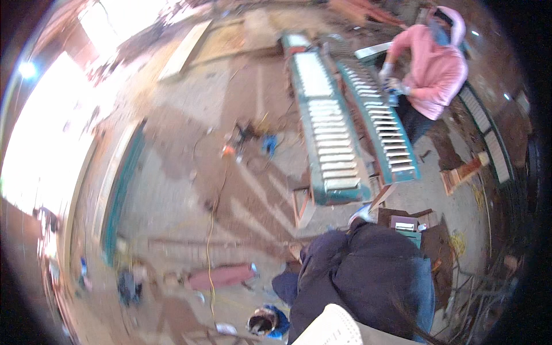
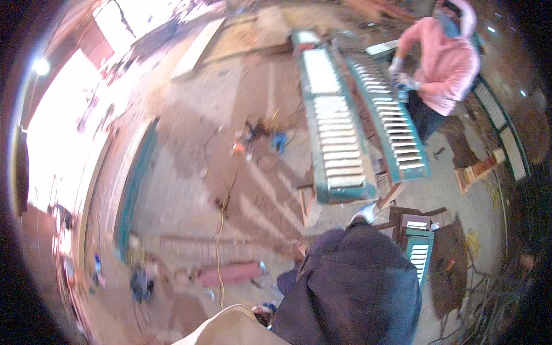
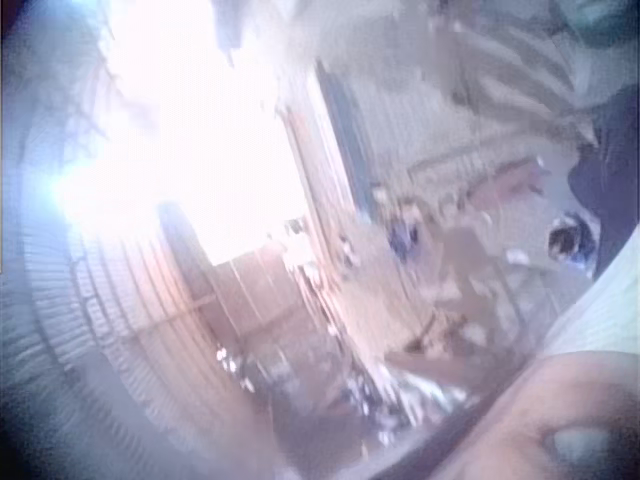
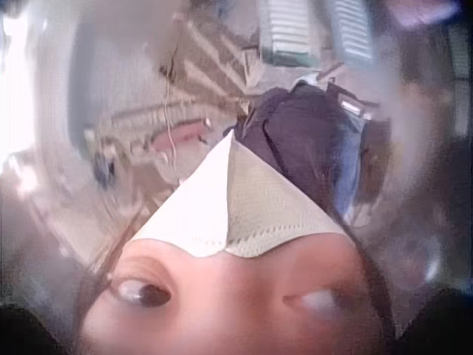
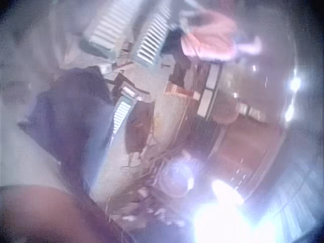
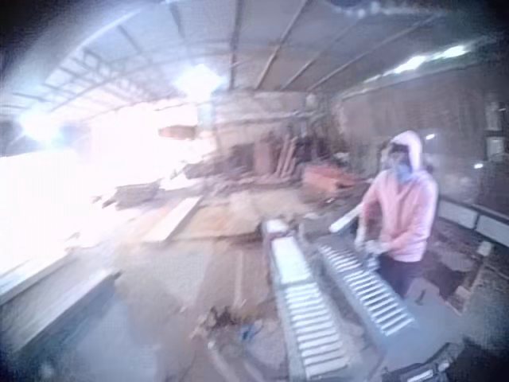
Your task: The person uses a handheld power sander to smooth wooden slats on a green frame, then applies a dark finish with a brush. The person moves between slats and occasionally adjusts position while working.
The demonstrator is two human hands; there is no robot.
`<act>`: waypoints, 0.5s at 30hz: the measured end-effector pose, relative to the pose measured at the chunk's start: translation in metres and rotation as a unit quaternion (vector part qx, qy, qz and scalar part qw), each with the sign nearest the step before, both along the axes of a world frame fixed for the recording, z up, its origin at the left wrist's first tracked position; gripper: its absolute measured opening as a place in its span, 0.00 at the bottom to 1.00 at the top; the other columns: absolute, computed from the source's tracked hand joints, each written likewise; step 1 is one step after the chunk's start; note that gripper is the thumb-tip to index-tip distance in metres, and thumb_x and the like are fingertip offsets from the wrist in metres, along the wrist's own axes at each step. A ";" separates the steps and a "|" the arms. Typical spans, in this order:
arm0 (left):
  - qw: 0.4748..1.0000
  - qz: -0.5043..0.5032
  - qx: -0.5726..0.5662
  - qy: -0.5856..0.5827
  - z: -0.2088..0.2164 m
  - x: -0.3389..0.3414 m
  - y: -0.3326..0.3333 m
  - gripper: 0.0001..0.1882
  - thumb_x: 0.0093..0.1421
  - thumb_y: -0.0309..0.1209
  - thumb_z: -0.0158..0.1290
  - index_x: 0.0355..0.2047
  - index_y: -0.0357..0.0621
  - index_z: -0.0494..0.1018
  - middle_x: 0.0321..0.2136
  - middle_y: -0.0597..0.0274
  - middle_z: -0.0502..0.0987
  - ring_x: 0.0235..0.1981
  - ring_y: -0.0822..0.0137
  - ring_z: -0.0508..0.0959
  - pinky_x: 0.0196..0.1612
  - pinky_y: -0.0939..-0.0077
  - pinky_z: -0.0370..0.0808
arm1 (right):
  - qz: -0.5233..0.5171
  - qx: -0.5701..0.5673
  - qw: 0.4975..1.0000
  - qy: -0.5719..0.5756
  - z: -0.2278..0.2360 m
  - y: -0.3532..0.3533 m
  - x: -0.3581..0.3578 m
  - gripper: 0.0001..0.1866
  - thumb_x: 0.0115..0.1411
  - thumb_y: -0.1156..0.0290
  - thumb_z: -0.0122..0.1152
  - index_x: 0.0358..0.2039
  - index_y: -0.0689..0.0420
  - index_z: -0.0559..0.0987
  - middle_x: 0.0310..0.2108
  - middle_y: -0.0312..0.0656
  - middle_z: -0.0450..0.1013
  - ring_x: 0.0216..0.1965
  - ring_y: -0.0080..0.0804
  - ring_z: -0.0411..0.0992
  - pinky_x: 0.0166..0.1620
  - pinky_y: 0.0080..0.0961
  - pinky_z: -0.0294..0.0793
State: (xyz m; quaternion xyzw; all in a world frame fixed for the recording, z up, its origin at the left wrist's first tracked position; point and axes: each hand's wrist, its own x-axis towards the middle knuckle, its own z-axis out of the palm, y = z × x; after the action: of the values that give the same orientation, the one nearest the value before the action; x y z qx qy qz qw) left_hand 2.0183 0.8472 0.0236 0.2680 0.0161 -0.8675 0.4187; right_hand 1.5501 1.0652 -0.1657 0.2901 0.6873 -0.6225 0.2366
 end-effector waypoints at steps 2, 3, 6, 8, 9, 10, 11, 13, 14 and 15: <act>1.000 -0.026 0.010 0.005 -0.002 -0.001 -0.043 0.25 0.63 0.51 0.42 0.53 0.48 0.68 0.48 0.57 0.73 0.51 0.56 0.72 0.57 0.53 0.66 | -0.056 -0.031 0.998 -0.022 0.002 -0.009 0.029 0.31 0.63 0.46 0.48 0.58 0.56 0.67 0.54 0.41 0.68 0.54 0.37 0.66 0.57 0.33 0.63; 0.999 -0.043 0.010 0.001 -0.003 -0.005 -0.062 0.26 0.63 0.51 0.42 0.53 0.48 0.68 0.48 0.56 0.73 0.51 0.55 0.72 0.57 0.53 0.67 | -0.087 -0.048 0.995 -0.028 0.002 -0.006 0.037 0.32 0.63 0.46 0.47 0.59 0.55 0.66 0.55 0.40 0.67 0.54 0.37 0.65 0.57 0.34 0.62; 0.996 -0.093 -0.017 0.002 -0.007 0.005 -0.128 0.27 0.63 0.53 0.42 0.54 0.48 0.67 0.49 0.55 0.73 0.51 0.54 0.72 0.56 0.52 0.67 | -0.136 -0.093 0.986 -0.016 -0.006 -0.031 0.044 0.34 0.63 0.43 0.44 0.62 0.54 0.63 0.58 0.39 0.64 0.56 0.37 0.64 0.57 0.36 0.61; 0.988 -0.151 -0.028 0.013 -0.006 0.005 -0.174 0.28 0.63 0.53 0.42 0.54 0.48 0.67 0.49 0.55 0.73 0.51 0.54 0.72 0.56 0.51 0.67 | -0.200 -0.102 0.974 0.007 -0.014 -0.016 0.048 0.36 0.63 0.42 0.42 0.63 0.54 0.62 0.60 0.39 0.62 0.57 0.37 0.63 0.57 0.37 0.61; 0.983 -0.177 -0.022 0.033 -0.009 -0.007 -0.193 0.28 0.63 0.54 0.42 0.54 0.48 0.67 0.49 0.54 0.73 0.52 0.54 0.72 0.56 0.51 0.67 | -0.239 -0.115 0.964 0.030 -0.017 0.000 0.036 0.37 0.63 0.41 0.42 0.64 0.53 0.61 0.61 0.38 0.62 0.57 0.37 0.62 0.57 0.38 0.60; 0.977 -0.205 -0.015 0.052 -0.011 -0.013 -0.204 0.29 0.62 0.54 0.42 0.55 0.48 0.67 0.50 0.54 0.73 0.52 0.53 0.72 0.56 0.51 0.68 | -0.286 -0.126 0.948 0.053 -0.017 0.032 0.043 0.37 0.63 0.40 0.41 0.65 0.53 0.60 0.62 0.38 0.61 0.58 0.37 0.62 0.58 0.38 0.60; 0.968 -0.226 0.014 0.104 -0.027 -0.029 -0.205 0.29 0.62 0.54 0.42 0.55 0.48 0.67 0.50 0.54 0.73 0.52 0.53 0.72 0.56 0.51 0.68 | -0.309 -0.132 0.933 0.125 -0.005 0.090 0.021 0.38 0.63 0.39 0.40 0.65 0.53 0.59 0.63 0.38 0.60 0.58 0.37 0.61 0.58 0.39 0.60; 0.962 -0.253 -0.011 0.106 -0.027 -0.022 -0.249 0.30 0.62 0.55 0.42 0.56 0.48 0.67 0.50 0.53 0.73 0.52 0.52 0.72 0.56 0.50 0.68 | -0.312 -0.220 0.920 0.087 -0.023 0.059 0.067 0.35 0.63 0.42 0.41 0.63 0.51 0.61 0.65 0.38 0.56 0.58 0.39 0.59 0.57 0.38 0.60; 0.959 -0.268 -0.040 0.083 -0.018 -0.013 -0.278 0.30 0.62 0.55 0.42 0.56 0.48 0.67 0.51 0.53 0.73 0.52 0.52 0.72 0.56 0.50 0.68 | -0.380 -0.156 0.911 -0.023 -0.033 -0.004 0.109 0.34 0.62 0.40 0.43 0.63 0.48 0.61 0.66 0.38 0.52 0.58 0.42 0.59 0.57 0.38 0.61; 0.951 -0.284 -0.020 0.123 -0.029 -0.030 -0.281 0.31 0.62 0.56 0.41 0.56 0.48 0.67 0.51 0.53 0.73 0.52 0.52 0.72 0.56 0.50 0.68 | -0.417 -0.167 0.893 -0.038 -0.034 0.006 0.110 0.36 0.61 0.39 0.43 0.64 0.47 0.59 0.67 0.39 0.51 0.59 0.43 0.58 0.57 0.39 0.61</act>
State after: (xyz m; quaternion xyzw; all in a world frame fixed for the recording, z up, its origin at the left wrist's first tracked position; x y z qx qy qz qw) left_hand 1.9884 0.5665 -0.0055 0.1449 -0.0266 -0.9769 0.1551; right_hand 1.6597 1.0709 -0.1998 0.5293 0.3800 -0.7581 0.0261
